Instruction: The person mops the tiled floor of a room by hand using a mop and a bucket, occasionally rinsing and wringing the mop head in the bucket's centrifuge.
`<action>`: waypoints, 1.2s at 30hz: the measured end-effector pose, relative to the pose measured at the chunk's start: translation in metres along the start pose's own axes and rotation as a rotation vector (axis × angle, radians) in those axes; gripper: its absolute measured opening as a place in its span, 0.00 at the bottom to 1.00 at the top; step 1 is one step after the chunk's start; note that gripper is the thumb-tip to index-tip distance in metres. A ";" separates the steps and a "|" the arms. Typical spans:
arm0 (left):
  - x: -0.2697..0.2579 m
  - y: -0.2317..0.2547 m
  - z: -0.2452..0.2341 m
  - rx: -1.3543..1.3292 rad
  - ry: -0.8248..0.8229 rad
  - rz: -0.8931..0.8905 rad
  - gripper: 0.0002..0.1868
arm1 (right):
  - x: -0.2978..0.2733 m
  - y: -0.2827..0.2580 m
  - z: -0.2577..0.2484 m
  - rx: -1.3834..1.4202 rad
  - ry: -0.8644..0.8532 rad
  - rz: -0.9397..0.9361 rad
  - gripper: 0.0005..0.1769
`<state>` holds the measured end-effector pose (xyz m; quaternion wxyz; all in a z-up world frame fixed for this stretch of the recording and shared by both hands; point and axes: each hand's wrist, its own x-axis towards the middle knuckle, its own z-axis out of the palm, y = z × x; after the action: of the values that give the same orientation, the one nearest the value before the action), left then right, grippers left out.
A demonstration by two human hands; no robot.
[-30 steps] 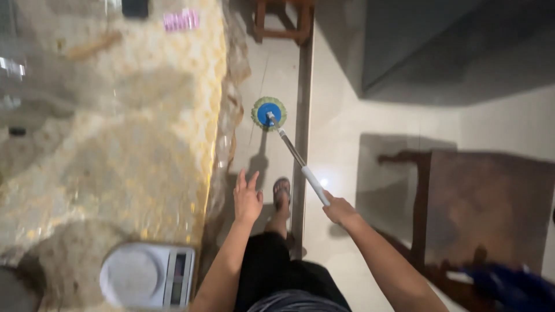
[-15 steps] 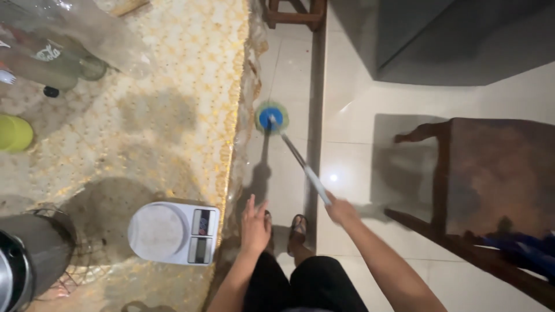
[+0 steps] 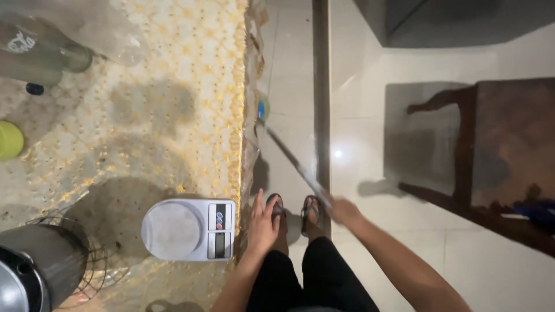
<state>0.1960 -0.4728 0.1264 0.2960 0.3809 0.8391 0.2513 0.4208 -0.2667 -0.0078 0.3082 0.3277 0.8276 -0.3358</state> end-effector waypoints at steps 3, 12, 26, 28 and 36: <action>-0.006 0.006 -0.003 0.005 -0.098 -0.109 0.31 | -0.103 0.004 0.037 -0.124 -0.226 0.204 0.42; -0.033 0.022 0.016 0.001 0.168 -0.088 0.32 | -0.074 -0.038 0.041 0.023 -0.170 0.217 0.35; -0.132 0.053 0.075 -0.040 0.290 -0.169 0.31 | -0.144 0.078 0.003 -0.185 -0.243 0.033 0.43; -0.143 0.053 0.078 -0.031 0.291 -0.186 0.31 | -0.182 0.089 0.012 -0.201 -0.304 0.121 0.42; -0.171 0.044 0.070 0.039 0.305 -0.168 0.32 | -0.110 0.021 0.043 -0.203 -0.222 0.010 0.41</action>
<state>0.3575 -0.5686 0.1581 0.1778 0.2727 0.9078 0.2644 0.5148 -0.3247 0.0398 0.4310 0.2597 0.8165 -0.2830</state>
